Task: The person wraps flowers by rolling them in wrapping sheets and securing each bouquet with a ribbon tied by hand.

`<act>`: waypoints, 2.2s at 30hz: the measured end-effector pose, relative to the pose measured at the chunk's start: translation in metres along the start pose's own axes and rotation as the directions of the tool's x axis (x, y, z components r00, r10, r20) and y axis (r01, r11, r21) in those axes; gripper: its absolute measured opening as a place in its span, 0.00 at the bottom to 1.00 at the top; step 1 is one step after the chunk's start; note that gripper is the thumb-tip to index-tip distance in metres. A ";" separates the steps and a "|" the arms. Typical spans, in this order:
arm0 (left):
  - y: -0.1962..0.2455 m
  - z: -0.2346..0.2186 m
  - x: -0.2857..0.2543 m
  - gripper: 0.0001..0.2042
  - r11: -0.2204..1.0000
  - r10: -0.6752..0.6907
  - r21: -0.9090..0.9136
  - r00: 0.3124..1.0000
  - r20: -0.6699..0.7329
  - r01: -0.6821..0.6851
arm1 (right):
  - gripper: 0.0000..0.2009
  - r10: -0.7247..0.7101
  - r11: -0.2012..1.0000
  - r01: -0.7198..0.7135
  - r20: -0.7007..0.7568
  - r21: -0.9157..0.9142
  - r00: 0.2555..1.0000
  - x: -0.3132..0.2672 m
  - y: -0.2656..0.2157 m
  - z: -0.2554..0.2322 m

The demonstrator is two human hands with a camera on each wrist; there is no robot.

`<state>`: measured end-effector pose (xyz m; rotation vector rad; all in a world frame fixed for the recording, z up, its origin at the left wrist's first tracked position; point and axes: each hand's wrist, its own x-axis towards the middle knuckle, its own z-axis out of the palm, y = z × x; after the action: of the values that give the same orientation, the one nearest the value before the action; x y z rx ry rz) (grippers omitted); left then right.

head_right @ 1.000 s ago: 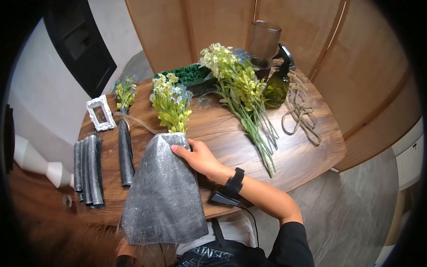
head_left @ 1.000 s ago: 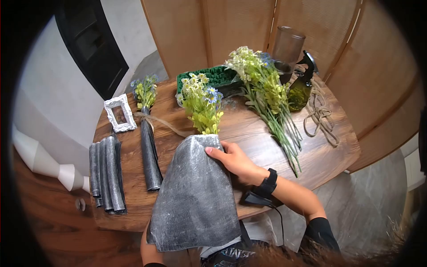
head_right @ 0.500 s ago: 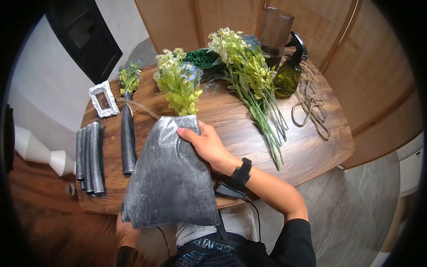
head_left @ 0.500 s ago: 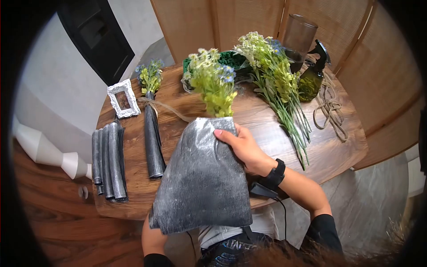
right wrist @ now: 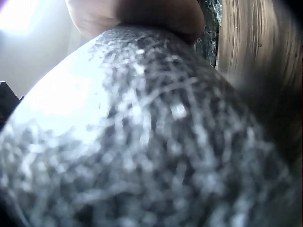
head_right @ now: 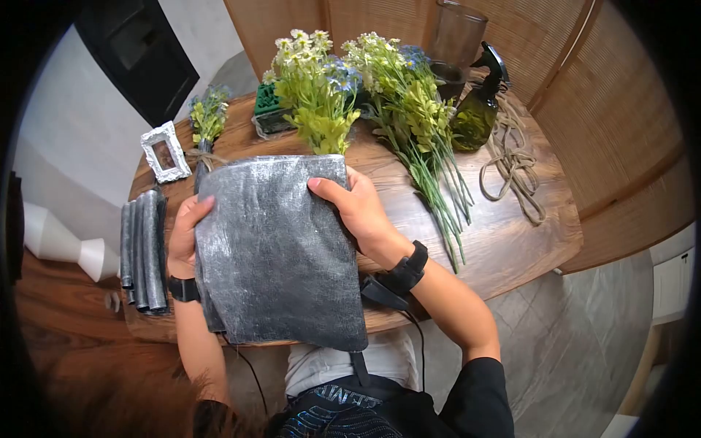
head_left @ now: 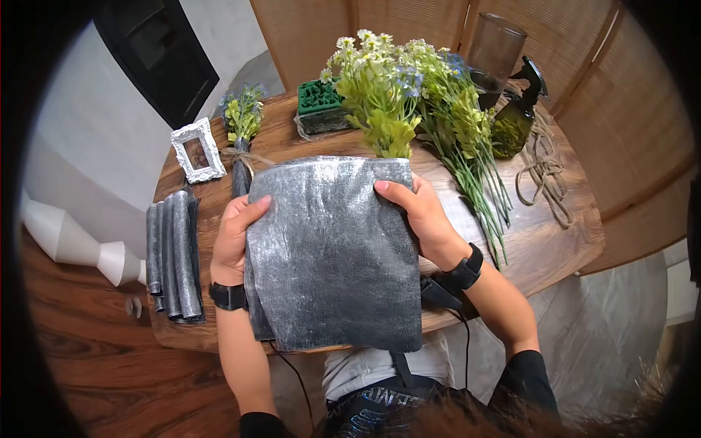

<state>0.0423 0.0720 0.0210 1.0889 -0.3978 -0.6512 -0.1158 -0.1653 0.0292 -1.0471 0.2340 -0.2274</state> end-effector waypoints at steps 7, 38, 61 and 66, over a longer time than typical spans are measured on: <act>-0.012 0.014 0.006 0.09 0.935 -0.264 0.251 0.964 0.022 0.250 | 0.10 0.039 0.993 -0.038 -0.006 0.113 0.999 -0.006 -0.015 0.000; -0.009 0.173 -0.010 0.13 0.519 0.223 0.812 0.960 0.172 -0.266 | 0.09 -0.260 0.965 0.259 -0.049 -0.024 0.964 -0.001 0.023 0.003; -0.008 0.120 0.018 0.08 0.967 0.220 0.154 0.969 -0.113 -0.202 | 0.15 -0.229 0.896 0.176 -0.085 -0.407 0.970 -0.010 -0.020 -0.006; 0.001 0.091 0.012 0.12 0.972 0.007 -0.234 0.994 -0.107 -0.032 | 0.23 -0.433 0.825 0.330 -0.138 -0.458 0.891 0.006 -0.009 -0.012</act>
<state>-0.0031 0.0020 0.0601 0.8878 -0.2329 -0.6039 -0.1141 -0.1814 0.0313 -1.5037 0.2937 -0.6984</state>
